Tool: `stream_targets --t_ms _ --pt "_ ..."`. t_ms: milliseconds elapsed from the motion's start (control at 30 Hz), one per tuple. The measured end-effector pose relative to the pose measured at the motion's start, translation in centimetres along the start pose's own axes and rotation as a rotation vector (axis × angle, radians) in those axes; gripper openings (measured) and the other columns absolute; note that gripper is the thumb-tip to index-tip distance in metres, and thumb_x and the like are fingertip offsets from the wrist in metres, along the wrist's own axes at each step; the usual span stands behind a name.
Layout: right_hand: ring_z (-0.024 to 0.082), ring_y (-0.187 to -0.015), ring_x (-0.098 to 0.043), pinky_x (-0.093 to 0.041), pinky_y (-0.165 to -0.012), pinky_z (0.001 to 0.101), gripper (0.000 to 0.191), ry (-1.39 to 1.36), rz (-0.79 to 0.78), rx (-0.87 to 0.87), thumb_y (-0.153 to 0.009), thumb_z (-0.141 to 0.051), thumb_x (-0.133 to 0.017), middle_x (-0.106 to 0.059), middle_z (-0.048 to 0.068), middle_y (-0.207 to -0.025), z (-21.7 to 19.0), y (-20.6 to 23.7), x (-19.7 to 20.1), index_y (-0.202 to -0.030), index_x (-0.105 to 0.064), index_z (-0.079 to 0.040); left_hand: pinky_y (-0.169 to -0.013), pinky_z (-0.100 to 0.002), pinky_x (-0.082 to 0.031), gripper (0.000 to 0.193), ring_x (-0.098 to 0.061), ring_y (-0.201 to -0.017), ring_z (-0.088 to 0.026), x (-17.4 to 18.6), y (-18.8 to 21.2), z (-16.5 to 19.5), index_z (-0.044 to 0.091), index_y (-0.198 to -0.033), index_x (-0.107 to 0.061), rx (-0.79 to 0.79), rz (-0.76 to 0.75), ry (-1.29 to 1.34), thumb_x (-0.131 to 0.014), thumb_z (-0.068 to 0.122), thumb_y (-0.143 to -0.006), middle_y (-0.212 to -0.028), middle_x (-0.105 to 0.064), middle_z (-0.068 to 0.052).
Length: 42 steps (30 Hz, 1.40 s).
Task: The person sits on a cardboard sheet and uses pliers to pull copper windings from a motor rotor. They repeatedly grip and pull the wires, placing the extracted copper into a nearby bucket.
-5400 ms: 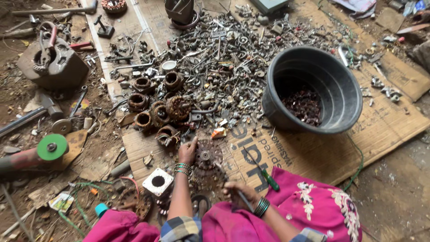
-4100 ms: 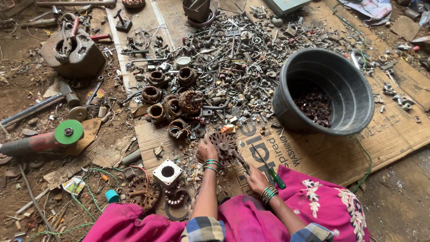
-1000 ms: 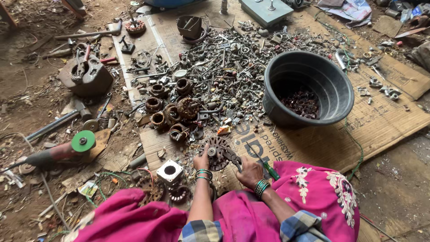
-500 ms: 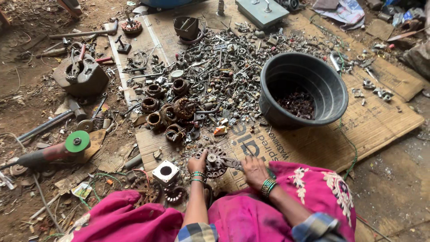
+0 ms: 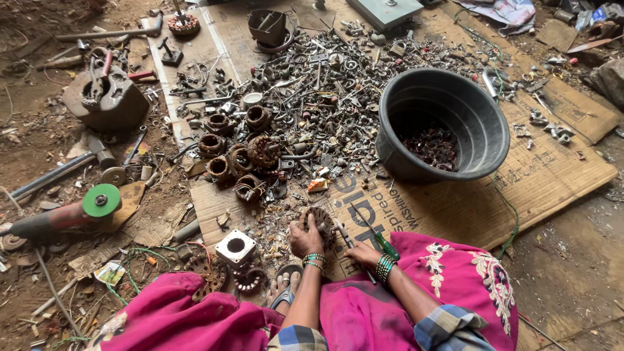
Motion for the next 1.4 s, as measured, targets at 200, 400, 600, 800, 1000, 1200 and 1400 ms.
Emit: stream_targets --t_ms 200,400,600,800,1000,1200,1400 --pt "0.013 -0.067 -0.059 -0.051 -0.057 0.0292 0.045 -0.085 -0.061 -0.110 -0.093 -0.009 -0.059 -0.062 0.001 -0.078 0.7 0.0 -0.5 -0.135 -0.047 -0.004 -0.042 -0.038 -0.042 0.057 -0.058 -0.052 -0.023 1.0 0.8 -0.3 0.010 -0.099 -0.061 -0.242 0.214 -0.029 -0.069 0.065 -0.084 -0.065 -0.065 -0.008" --pt "0.017 -0.063 -0.061 -0.050 -0.053 0.0309 0.062 0.274 0.016 -0.219 -0.087 -0.014 -0.060 -0.066 0.008 -0.076 1.6 -0.5 1.2 -0.144 -0.036 -0.009 -0.054 -0.046 -0.049 0.057 -0.066 -0.062 -0.031 0.1 -1.1 -0.4 0.010 -0.093 -0.059 -0.097 -0.020 -0.071 -0.069 0.065 -0.087 -0.069 -0.068 -0.013" --pt "0.018 -0.069 -0.060 -0.048 -0.058 0.0334 0.035 0.162 -0.011 -0.182 -0.084 -0.021 -0.069 -0.070 0.009 -0.085 2.7 0.0 2.5 -0.106 -0.066 0.005 -0.057 -0.048 -0.053 0.059 -0.067 -0.063 -0.032 1.9 -2.7 0.0 0.009 -0.092 -0.065 -0.122 -0.035 0.027 -0.076 0.065 -0.075 -0.071 -0.070 -0.014" --pt "0.028 -0.080 -0.063 -0.052 -0.073 0.0445 0.051 1.096 0.494 0.403 -0.059 -0.023 -0.078 -0.067 0.015 -0.085 -4.4 2.5 2.5 -0.104 -0.063 -0.003 -0.058 -0.045 -0.051 0.068 -0.062 -0.057 -0.030 3.6 -6.9 -1.5 0.002 -0.077 -0.066 -0.111 -0.011 0.124 -0.086 0.066 -0.067 -0.066 -0.067 -0.014" --pt "0.026 -0.084 -0.068 -0.056 -0.075 0.0410 0.054 0.591 0.827 0.298 -0.077 -0.017 -0.072 -0.070 0.014 -0.097 -6.1 4.0 6.4 -0.127 -0.055 -0.005 -0.048 -0.039 -0.048 0.069 -0.057 -0.048 -0.020 4.6 -9.3 -3.9 0.003 -0.059 -0.056 0.087 -0.085 0.335 -0.087 0.064 -0.068 -0.056 -0.062 -0.008" --pt "0.032 -0.083 -0.073 -0.058 -0.077 0.0445 0.043 0.399 0.692 -0.090 -0.081 -0.023 -0.073 -0.075 0.022 -0.093 0.9 1.3 9.4 -0.114 -0.066 0.004 -0.050 -0.043 -0.042 0.081 -0.047 -0.046 -0.022 4.9 -9.0 -3.9 0.005 -0.045 -0.051 0.022 -0.027 0.250 -0.080 0.077 -0.069 -0.047 -0.053 -0.008" --pt "0.041 -0.087 -0.070 -0.057 -0.078 0.0474 0.055 0.734 0.737 -0.046 -0.066 -0.030 -0.086 -0.071 0.029 -0.094 2.7 0.9 6.5 -0.100 -0.065 0.007 -0.048 -0.041 -0.036 0.086 -0.045 -0.047 -0.020 3.3 -9.3 -3.1 0.006 -0.047 -0.052 0.038 -0.123 0.196 -0.070 0.087 -0.069 -0.048 -0.051 -0.007"
Point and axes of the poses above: each hand's wrist, its own y-axis away from the middle knuckle, its own x-axis out of the back of the hand, z = x × y, the point moved 7 cm from there along -y, towards the middle knuckle
